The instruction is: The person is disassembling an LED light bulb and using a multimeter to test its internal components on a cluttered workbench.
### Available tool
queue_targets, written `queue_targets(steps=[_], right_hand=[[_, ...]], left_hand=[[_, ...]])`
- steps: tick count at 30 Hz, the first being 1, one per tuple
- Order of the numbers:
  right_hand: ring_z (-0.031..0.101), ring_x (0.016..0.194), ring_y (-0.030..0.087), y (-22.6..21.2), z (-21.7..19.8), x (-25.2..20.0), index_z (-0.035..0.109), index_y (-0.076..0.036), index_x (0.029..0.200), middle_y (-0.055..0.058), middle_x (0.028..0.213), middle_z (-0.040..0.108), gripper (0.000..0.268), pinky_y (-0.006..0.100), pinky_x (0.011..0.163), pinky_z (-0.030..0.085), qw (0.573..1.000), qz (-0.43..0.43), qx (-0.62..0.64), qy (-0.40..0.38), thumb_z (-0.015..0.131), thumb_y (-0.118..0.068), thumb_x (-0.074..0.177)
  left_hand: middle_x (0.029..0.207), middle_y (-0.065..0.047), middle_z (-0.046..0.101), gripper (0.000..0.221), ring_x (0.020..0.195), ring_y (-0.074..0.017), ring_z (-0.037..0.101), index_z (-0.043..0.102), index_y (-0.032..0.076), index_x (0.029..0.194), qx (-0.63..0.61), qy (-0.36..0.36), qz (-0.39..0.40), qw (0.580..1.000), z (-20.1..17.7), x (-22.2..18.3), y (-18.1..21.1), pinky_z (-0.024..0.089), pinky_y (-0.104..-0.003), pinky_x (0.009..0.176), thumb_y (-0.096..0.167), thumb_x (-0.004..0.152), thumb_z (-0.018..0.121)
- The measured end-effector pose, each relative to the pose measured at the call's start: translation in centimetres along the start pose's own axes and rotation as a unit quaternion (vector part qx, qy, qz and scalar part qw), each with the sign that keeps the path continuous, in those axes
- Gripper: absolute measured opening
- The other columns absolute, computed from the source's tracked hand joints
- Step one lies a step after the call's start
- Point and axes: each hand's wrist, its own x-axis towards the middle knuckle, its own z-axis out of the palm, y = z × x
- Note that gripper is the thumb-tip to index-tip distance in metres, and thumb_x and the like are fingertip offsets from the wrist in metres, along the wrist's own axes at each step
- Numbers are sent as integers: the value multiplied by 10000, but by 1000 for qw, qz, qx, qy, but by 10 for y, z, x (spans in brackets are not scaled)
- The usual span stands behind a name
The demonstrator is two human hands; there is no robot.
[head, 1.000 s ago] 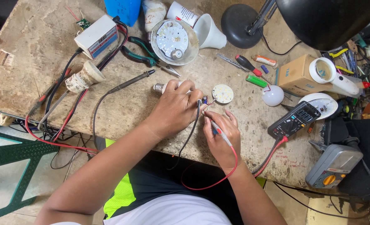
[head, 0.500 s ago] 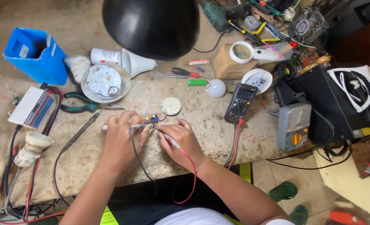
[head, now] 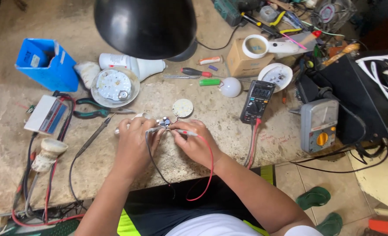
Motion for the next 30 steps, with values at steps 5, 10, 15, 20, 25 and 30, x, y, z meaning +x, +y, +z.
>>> queue_targets(steps=[5, 10, 15, 20, 25, 30], right_hand=[[757, 983, 307, 7, 2, 1, 729, -172, 1137, 82, 988, 795, 189, 493, 1037, 482, 1000, -7, -13, 7, 639, -184, 972], [756, 976, 325, 0, 0, -1, 738, -157, 1131, 85, 984, 794, 202, 512, 1035, 482, 1000, 0, -8, 1, 627, -165, 963], [756, 972, 341, -4, -2, -1, 738, -149, 1127, 95, 986, 792, 198, 536, 1035, 478, 1000, -2, -11, 1, 623, -146, 966], [756, 968, 345, -3, -1, 0, 738, -144, 1121, 99, 982, 791, 185, 549, 1032, 481, 1000, 3, -15, 3, 627, -160, 974], [751, 975, 366, -8, -3, 1, 736, -124, 1124, 121, 993, 790, 187, 559, 1026, 479, 1000, -1, -16, 3, 625, -152, 976], [751, 976, 369, -5, -2, 0, 733, -119, 1127, 128, 991, 788, 187, 569, 1023, 477, 1000, -3, -14, 3, 620, -160, 984]], left_hand=[[864, -32, 691, 221, 995, -225, 681, 591, 136, 1014, -55, 62, 38, 996, -1, -2, 2, 414, -514, 1019, 357, 1033, 597], [879, -33, 666, 246, 1006, -238, 691, 583, 137, 1060, -94, 60, 14, 994, 6, -7, -1, 405, -525, 1069, 381, 1033, 591], [887, -69, 653, 267, 1024, -276, 693, 566, 129, 1082, -138, 40, -5, 990, 2, -6, 1, 391, -539, 1091, 391, 1036, 584], [898, -72, 624, 234, 989, -283, 694, 529, 131, 1087, -125, 37, -7, 991, -3, 0, 7, 404, -521, 1082, 361, 1051, 550], [894, -81, 618, 253, 999, -292, 697, 522, 143, 1107, -130, 19, -19, 991, -1, -1, 3, 396, -523, 1100, 389, 1049, 537], [890, -100, 627, 245, 1004, -310, 687, 513, 145, 1097, -141, 5, -23, 990, -9, 2, 8, 385, -534, 1105, 385, 1049, 527]])
